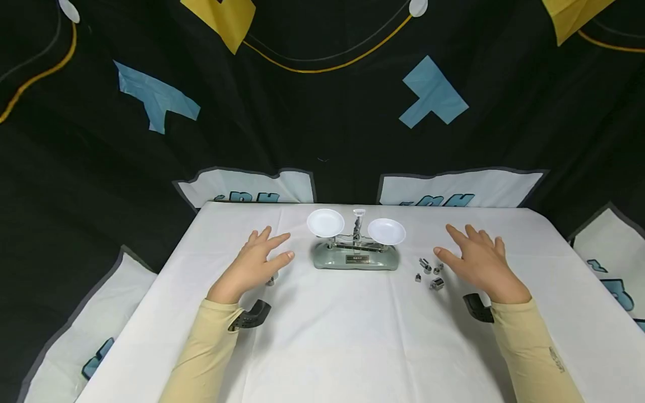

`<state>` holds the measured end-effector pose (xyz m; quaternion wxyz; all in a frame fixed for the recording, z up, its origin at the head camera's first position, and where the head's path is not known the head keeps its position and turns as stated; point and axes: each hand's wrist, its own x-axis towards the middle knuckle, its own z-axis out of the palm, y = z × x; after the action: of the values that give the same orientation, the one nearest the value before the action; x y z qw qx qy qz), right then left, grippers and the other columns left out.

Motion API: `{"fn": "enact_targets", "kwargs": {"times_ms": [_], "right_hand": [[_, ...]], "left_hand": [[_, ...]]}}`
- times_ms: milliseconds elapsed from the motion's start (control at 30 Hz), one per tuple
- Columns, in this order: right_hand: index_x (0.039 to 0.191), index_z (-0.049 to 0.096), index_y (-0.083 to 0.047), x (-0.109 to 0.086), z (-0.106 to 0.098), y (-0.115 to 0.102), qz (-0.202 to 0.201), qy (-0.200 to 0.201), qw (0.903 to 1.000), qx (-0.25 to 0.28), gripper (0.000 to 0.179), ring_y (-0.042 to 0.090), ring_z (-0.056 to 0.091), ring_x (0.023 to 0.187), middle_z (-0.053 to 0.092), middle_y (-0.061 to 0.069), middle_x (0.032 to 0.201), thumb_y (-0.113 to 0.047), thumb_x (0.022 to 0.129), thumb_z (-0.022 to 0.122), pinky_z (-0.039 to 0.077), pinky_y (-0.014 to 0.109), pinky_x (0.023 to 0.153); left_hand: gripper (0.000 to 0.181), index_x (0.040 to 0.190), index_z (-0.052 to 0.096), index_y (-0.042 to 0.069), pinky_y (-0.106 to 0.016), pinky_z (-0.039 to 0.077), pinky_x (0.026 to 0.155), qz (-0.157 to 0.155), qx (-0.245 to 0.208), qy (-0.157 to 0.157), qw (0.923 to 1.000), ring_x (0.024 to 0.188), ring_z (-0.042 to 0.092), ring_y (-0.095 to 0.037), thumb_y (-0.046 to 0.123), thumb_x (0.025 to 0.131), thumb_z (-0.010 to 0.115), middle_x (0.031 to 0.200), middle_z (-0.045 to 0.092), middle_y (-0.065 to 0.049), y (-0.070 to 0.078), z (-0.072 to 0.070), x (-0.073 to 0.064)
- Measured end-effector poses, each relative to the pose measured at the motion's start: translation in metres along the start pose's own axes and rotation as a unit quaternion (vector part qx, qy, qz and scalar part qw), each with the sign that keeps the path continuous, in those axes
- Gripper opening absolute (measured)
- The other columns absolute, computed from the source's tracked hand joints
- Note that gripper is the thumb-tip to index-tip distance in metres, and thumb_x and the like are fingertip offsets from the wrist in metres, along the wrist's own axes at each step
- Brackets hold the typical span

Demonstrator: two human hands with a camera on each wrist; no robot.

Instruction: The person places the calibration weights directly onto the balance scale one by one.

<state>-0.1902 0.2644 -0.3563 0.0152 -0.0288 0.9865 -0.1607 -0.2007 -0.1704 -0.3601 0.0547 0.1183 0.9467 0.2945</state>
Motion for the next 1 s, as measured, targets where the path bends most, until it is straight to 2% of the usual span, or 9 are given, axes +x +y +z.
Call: {"fn": "enact_targets", "kwargs": {"times_ms": [100, 333, 433, 567, 667, 800, 1000], "right_hand": [[0.156, 0.033, 0.001, 0.000, -0.001, 0.001, -0.001, 0.000, 1.0000, 0.001, 0.083, 0.072, 0.015, 0.141, 0.022, 0.046, 0.156, -0.059, 0.101, 0.047, 0.003, 0.083, 0.113], [0.156, 0.033, 0.001, 0.000, -0.002, 0.001, 0.001, -0.002, 1.0000, 0.005, 0.081, 0.072, 0.016, 0.141, 0.023, 0.046, 0.156, -0.056, 0.101, 0.049, 0.004, 0.083, 0.113], [0.156, 0.034, 0.001, 0.001, 0.000, 0.002, 0.003, -0.008, 1.0000, 0.004, 0.081, 0.071, 0.017, 0.142, 0.023, 0.045, 0.156, -0.057, 0.101, 0.048, 0.005, 0.083, 0.113], [0.157, 0.034, -0.001, 0.002, 0.002, 0.002, 0.002, -0.017, 0.9998, 0.006, 0.081, 0.068, 0.020, 0.143, 0.024, 0.044, 0.157, -0.058, 0.101, 0.049, 0.007, 0.083, 0.113], [0.157, 0.034, -0.001, 0.003, 0.003, 0.002, 0.002, -0.018, 0.9998, 0.009, 0.081, 0.067, 0.021, 0.143, 0.024, 0.044, 0.157, -0.058, 0.100, 0.049, 0.007, 0.083, 0.112], [0.156, 0.035, -0.001, 0.002, 0.003, 0.002, 0.001, -0.016, 0.9998, 0.008, 0.080, 0.066, 0.022, 0.143, 0.025, 0.044, 0.157, -0.058, 0.101, 0.048, 0.008, 0.083, 0.112], [0.157, 0.034, -0.001, 0.000, 0.001, 0.003, 0.001, -0.015, 0.9998, 0.009, 0.080, 0.063, 0.024, 0.144, 0.026, 0.043, 0.157, -0.057, 0.101, 0.047, 0.008, 0.083, 0.112]], "left_hand": [[0.057, 0.152, 0.049, 0.012, -0.076, 0.012, 0.120, 0.022, -0.020, -0.017, 0.9994, 0.154, 0.005, -0.056, 0.041, 0.103, 0.054, 0.166, 0.017, -0.032, -0.001, 0.009, 0.006], [0.047, 0.142, 0.061, 0.012, -0.066, 0.028, 0.121, 0.056, -0.080, -0.043, 0.9943, 0.151, 0.030, -0.049, 0.033, 0.100, 0.061, 0.163, 0.032, -0.028, -0.008, 0.040, 0.024], [0.041, 0.136, 0.066, 0.011, -0.063, 0.032, 0.121, 0.065, -0.096, -0.034, 0.9927, 0.149, 0.037, -0.046, 0.028, 0.099, 0.063, 0.158, 0.041, -0.027, -0.012, 0.055, 0.030], [0.033, 0.127, 0.072, 0.009, -0.062, 0.037, 0.118, 0.077, -0.093, -0.008, 0.9927, 0.144, 0.045, -0.046, 0.021, 0.097, 0.065, 0.151, 0.051, -0.026, -0.015, 0.072, 0.041], [0.029, 0.120, 0.075, 0.010, -0.060, 0.037, 0.119, 0.065, -0.103, 0.020, 0.9924, 0.142, 0.047, -0.045, 0.019, 0.093, 0.068, 0.149, 0.054, -0.024, -0.014, 0.081, 0.049], [0.026, 0.113, 0.079, 0.012, -0.059, 0.033, 0.122, 0.035, -0.149, 0.051, 0.9869, 0.144, 0.046, -0.042, 0.017, 0.089, 0.071, 0.149, 0.057, -0.019, -0.011, 0.089, 0.059], [0.026, 0.110, 0.079, 0.009, -0.052, 0.034, 0.124, 0.023, -0.202, 0.054, 0.9776, 0.144, 0.048, -0.038, 0.011, 0.085, 0.073, 0.147, 0.059, -0.016, -0.005, 0.096, 0.070]]}}
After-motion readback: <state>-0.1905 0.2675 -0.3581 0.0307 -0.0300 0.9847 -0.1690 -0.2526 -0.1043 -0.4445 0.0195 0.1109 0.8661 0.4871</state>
